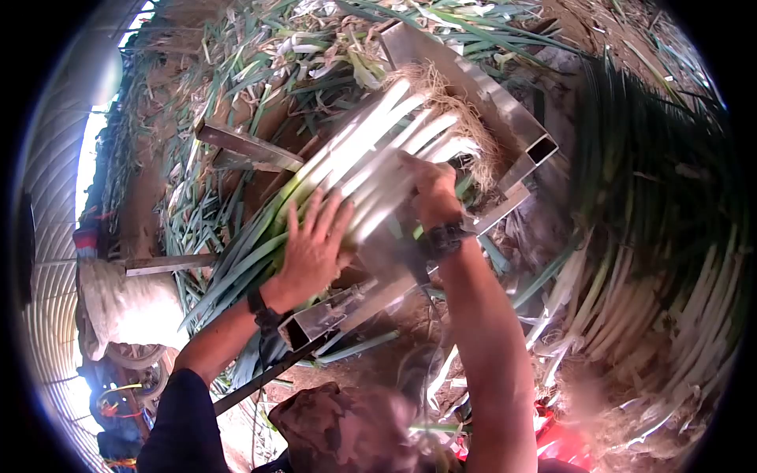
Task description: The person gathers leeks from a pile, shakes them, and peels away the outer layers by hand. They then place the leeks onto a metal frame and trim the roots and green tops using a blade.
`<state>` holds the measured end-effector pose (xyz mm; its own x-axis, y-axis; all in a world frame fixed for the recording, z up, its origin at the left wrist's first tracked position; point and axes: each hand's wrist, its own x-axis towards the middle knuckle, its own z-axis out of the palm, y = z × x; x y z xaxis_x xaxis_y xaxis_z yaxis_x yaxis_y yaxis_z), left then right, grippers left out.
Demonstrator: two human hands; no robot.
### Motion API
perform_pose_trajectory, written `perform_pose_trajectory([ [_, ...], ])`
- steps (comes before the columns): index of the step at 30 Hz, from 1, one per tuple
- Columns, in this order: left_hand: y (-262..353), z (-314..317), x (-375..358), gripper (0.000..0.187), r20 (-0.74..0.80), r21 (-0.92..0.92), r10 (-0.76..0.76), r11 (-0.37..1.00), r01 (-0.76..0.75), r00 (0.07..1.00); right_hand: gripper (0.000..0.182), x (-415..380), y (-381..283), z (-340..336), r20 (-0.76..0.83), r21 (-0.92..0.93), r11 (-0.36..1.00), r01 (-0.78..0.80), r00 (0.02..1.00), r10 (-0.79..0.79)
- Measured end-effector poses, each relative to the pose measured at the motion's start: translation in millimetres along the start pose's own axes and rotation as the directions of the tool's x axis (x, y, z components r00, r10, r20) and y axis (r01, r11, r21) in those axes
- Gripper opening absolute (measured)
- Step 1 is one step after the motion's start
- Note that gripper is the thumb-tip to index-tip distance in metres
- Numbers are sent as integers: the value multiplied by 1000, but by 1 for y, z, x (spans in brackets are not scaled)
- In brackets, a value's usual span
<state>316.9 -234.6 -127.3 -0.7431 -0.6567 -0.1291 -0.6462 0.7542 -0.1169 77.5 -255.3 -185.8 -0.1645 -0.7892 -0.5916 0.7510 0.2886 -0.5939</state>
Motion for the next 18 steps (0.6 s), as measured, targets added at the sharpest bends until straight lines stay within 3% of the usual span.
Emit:
perform_pose_trajectory([
  [1, -5, -1, 5, 67, -78, -18, 3, 1000, -4, 997, 19, -2, 0, -4, 104, 156, 988, -6, 995, -10],
  [2, -7, -1, 9, 67, -42, -41, -22, 999, 21, 999, 51, -5, 3, -5, 158, -327, 931, 163, 981, -116],
  [5, -10, -3, 10, 67, -36, -78, -53, 996, 50, 998, 46, -3, 16, -9, 267, -283, 942, 178, 958, -101],
  [6, -7, -3, 12, 66, -67, -108, -40, 994, 33, 997, 42, 17, 45, -26, 453, -164, 930, 328, 863, -224],
  [7, -4, -13, 14, 66, -83, -121, -26, 993, 16, 996, 49, 32, 65, -47, 598, -28, 891, 454, 722, -349],
  [8, -2, -31, 16, 68, 78, -42, -58, 997, 62, 995, 59, -39, 36, -11, 347, 259, 959, 112, 916, -201],
  [9, 4, -38, 20, 71, 228, 28, -70, 997, 66, 971, 61, -32, 46, -23, 483, -21, 936, 351, 823, -298],
  [10, -10, 4, 11, 72, 9, -50, -73, 996, 74, 997, 52, -13, 78, -46, 575, -104, 805, 584, 696, -431],
  [11, -22, 23, 8, 75, -91, 44, 28, 999, -24, 995, 41, -68, 56, -29, 327, -197, 736, 648, 751, -573],
  [12, -31, 39, 13, 77, -54, -80, 13, 997, -17, 998, 34, -56, 80, -41, 241, 141, 859, 492, 825, -512],
  [13, -19, 2, 27, 87, 195, -147, -120, 978, 150, 973, 41, -58, 76, -42, 139, 90, 946, 312, 936, -322],
  [14, -45, 55, 12, 98, -62, 124, 34, 992, -26, 998, 42, -108, 51, -47, 84, -39, 880, 474, 879, -469],
  [15, -36, 36, 12, 105, 26, 98, 2, 995, -5, 1000, 44, -151, 29, -35, 73, -156, 786, 599, 800, -595],
  [16, -25, 7, 10, 97, 127, 18, -25, 1000, 23, 992, 45, -164, 20, -56, 151, -354, 693, 628, 769, -621],
  [17, -18, -9, 3, 90, 110, -97, -16, 995, 27, 994, 47, -179, 13, -76, 233, -524, 567, 635, 747, -622],
  [18, -17, -8, -4, 85, 54, -141, 5, 990, 3, 999, 52, -225, -29, -77, 164, -671, 577, 466, 852, -496],
])
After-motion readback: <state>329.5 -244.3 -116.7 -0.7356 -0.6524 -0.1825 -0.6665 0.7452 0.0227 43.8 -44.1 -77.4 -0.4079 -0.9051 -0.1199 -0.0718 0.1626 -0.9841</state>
